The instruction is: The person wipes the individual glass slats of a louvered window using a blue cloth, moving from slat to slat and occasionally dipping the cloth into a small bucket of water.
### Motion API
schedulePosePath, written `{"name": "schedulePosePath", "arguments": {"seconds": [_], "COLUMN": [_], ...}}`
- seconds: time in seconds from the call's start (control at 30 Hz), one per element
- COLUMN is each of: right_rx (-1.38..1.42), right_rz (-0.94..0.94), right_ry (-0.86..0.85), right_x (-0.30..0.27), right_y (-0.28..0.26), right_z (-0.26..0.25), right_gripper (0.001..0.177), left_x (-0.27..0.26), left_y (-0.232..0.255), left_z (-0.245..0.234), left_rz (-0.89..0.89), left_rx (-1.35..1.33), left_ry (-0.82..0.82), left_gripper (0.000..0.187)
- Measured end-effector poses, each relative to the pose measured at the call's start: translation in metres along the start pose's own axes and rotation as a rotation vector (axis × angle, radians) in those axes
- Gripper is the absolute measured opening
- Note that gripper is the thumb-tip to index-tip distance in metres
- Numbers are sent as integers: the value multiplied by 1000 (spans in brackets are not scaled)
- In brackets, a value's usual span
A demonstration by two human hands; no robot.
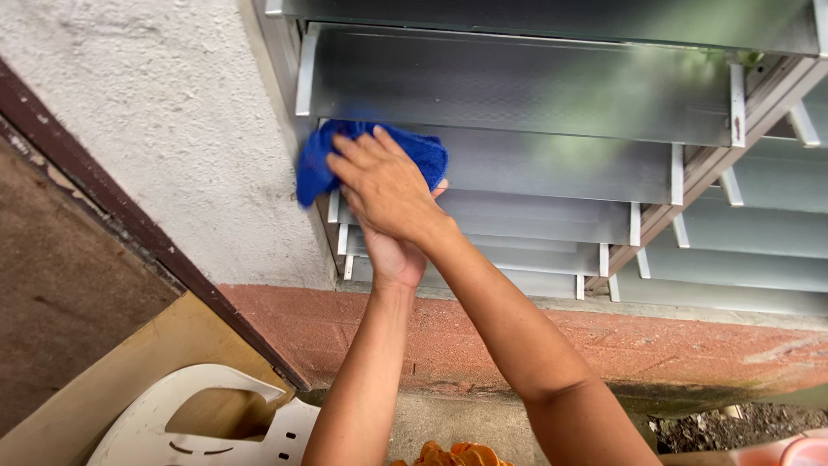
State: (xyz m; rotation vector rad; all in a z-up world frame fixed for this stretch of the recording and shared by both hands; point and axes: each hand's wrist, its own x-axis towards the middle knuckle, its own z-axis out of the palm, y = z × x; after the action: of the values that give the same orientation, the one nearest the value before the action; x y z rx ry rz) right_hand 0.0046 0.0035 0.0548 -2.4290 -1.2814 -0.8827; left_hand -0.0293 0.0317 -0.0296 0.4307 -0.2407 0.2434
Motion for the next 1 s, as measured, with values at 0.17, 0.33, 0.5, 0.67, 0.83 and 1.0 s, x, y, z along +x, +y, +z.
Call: {"name": "schedulePosePath", "arguments": {"seconds": [0.17, 0.33, 0.5, 0.67, 0.83, 1.0], "right_rx": [-29, -209, 286, 1499, 2273, 2381], "right_rz": [42, 403, 657, 777, 705, 803], "right_ry": [50, 328, 1024, 1256, 1377, 1118], "right_x": [-66, -172, -257, -266, -209, -138], "right_y": [25, 87, 108, 96, 143, 127], "right_z": [-38, -83, -46, -21, -39, 18], "right_gripper": [45, 40, 34, 38, 62, 55], "left_x": [13, 14, 22, 33, 34, 36], "left_y": [-11, -10, -12, -14, -18, -18], "left_z": [-31, -19, 9, 28, 30, 31], "left_rz": [-246, -130, -77, 21, 166, 161], "left_rx": [-235, 68, 349, 585, 669, 682], "left_ry": [-75, -53, 93, 282, 272, 325], "left_gripper": [84, 78, 38, 30, 38, 37]}}
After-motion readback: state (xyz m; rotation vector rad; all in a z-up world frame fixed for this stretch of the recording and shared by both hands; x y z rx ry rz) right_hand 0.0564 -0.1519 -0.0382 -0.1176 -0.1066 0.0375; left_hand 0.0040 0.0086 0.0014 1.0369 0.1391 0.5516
